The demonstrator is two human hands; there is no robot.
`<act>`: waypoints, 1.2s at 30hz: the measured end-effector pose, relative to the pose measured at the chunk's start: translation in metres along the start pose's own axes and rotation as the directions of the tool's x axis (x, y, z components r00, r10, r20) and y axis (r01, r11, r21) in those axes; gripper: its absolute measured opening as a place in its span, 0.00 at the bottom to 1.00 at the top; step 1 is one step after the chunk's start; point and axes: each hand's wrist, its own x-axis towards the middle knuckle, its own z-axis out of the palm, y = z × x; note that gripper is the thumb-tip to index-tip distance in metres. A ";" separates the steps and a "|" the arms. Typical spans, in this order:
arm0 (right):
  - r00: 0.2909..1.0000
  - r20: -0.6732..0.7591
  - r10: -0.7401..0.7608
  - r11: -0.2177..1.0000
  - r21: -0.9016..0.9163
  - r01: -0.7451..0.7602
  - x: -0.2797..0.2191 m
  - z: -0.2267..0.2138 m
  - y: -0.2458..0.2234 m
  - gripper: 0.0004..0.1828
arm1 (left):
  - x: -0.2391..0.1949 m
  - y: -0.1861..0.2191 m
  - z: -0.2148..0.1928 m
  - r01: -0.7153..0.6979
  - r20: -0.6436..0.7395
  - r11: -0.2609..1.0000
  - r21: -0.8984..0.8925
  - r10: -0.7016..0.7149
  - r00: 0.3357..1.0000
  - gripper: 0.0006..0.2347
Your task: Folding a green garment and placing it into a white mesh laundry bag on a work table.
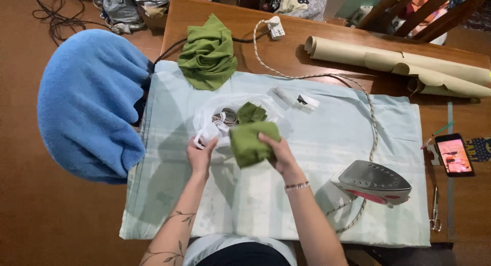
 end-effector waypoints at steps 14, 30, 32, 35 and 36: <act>0.991 0.076 0.106 0.963 0.240 -0.122 0.151 0.053 0.025 0.39 | -0.011 0.013 -0.010 -0.057 0.087 0.998 0.001 0.056 0.995 0.20; 0.635 -0.124 -0.762 0.351 -0.903 0.246 0.188 -0.077 0.059 0.22 | -0.026 0.036 -0.039 -0.185 0.075 0.981 0.055 0.181 0.981 0.14; 0.680 -0.119 -0.723 0.342 -0.917 0.203 0.185 -0.085 0.051 0.12 | -0.032 0.049 -0.041 -0.239 0.069 0.966 0.098 0.233 0.970 0.14; 0.651 -0.107 -0.752 0.472 -0.777 0.417 0.117 -0.061 0.017 0.13 | -0.059 0.081 -0.048 -0.418 0.058 0.893 0.165 0.414 0.908 0.09; 0.687 -0.099 -0.720 0.540 -0.703 0.464 0.102 -0.057 0.013 0.14 | -0.072 0.093 -0.049 -0.441 0.115 0.894 0.076 0.432 0.895 0.09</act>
